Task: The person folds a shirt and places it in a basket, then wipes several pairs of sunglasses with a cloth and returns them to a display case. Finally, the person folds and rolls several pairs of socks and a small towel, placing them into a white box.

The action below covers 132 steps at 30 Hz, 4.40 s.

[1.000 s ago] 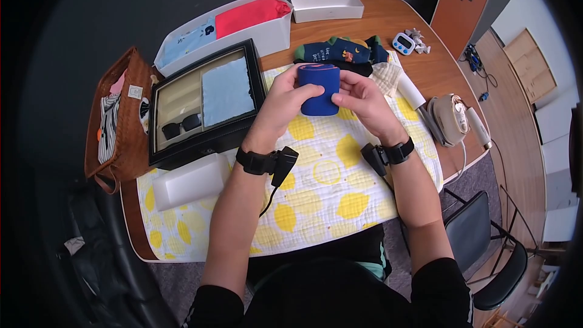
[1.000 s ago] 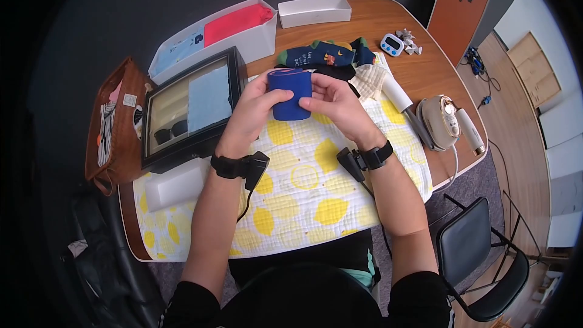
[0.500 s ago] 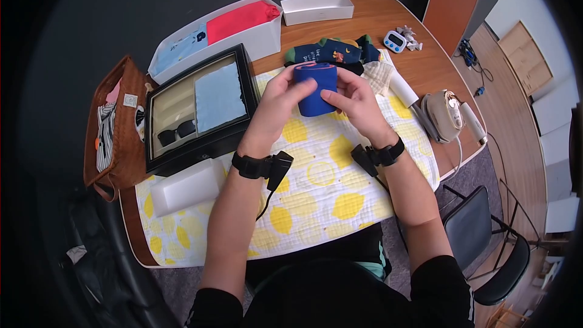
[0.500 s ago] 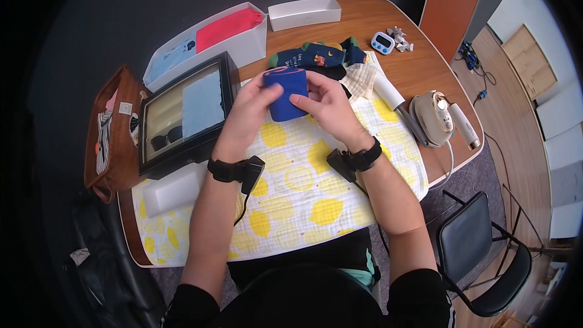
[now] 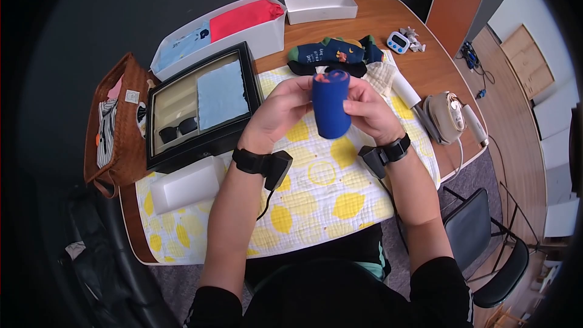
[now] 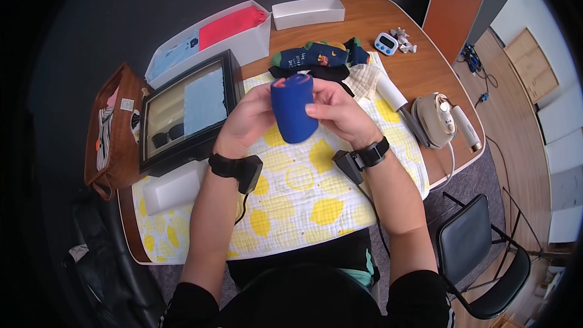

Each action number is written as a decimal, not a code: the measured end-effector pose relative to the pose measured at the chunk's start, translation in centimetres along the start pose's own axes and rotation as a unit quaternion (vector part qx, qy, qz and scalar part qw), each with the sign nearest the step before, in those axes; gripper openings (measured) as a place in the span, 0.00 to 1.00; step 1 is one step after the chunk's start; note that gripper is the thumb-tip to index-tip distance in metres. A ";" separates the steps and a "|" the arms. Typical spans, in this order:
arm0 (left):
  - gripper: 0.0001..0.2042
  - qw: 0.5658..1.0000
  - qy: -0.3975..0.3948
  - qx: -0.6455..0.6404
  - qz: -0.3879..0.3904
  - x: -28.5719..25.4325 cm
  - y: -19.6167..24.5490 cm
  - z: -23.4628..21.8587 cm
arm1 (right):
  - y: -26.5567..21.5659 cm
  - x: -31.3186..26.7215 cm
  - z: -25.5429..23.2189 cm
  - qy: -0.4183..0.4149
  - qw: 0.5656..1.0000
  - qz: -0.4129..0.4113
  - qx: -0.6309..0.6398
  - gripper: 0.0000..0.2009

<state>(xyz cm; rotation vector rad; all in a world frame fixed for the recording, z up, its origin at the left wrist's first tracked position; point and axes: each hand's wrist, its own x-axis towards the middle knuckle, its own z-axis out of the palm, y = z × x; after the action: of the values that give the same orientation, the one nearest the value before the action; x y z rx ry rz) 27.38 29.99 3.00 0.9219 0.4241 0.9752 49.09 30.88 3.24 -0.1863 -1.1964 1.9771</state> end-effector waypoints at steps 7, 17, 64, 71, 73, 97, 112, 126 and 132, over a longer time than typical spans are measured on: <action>0.05 0.992 -0.052 -0.094 0.064 -0.2 1.1 1.3 | 0.2 -0.9 -1.4 -0.017 0.998 -0.010 0.054 0.27; 0.05 0.908 0.098 0.369 0.175 -0.5 1.6 2.5 | -1.1 -0.1 -0.8 0.040 0.999 -0.023 -0.028 0.25; 0.24 0.870 0.192 0.439 0.119 -0.6 0.5 3.6 | 2.2 0.8 1.5 0.199 0.898 -0.124 -0.372 0.11; 0.23 0.866 0.199 0.436 0.142 -1.3 -1.8 4.6 | 1.4 0.6 3.1 0.262 0.765 -0.329 -0.488 0.11; 0.23 0.874 0.207 0.415 0.146 -1.3 -2.2 4.7 | 1.6 0.2 2.2 0.245 0.729 -0.350 -0.534 0.13; 0.19 0.925 0.147 0.350 -0.026 -1.5 2.0 2.9 | 2.3 0.6 1.0 0.300 0.794 -0.176 -0.498 0.09; 0.16 0.907 0.204 0.358 0.090 -1.5 1.5 1.0 | 0.4 0.6 0.4 0.177 0.964 -0.004 -0.199 0.13; 0.15 0.865 0.293 0.353 0.206 -0.5 -1.5 3.1 | 2.9 0.5 2.6 0.093 0.964 -0.031 -0.245 0.26; 0.22 0.907 0.301 0.254 0.146 -0.6 -1.3 2.9 | 2.7 0.9 2.4 0.152 0.914 -0.084 -0.365 0.25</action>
<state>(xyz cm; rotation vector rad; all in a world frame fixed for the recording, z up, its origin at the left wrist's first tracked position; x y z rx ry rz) 29.68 27.87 3.51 1.1620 1.1285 1.4683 45.78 29.27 2.60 -0.7150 -1.6212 1.2145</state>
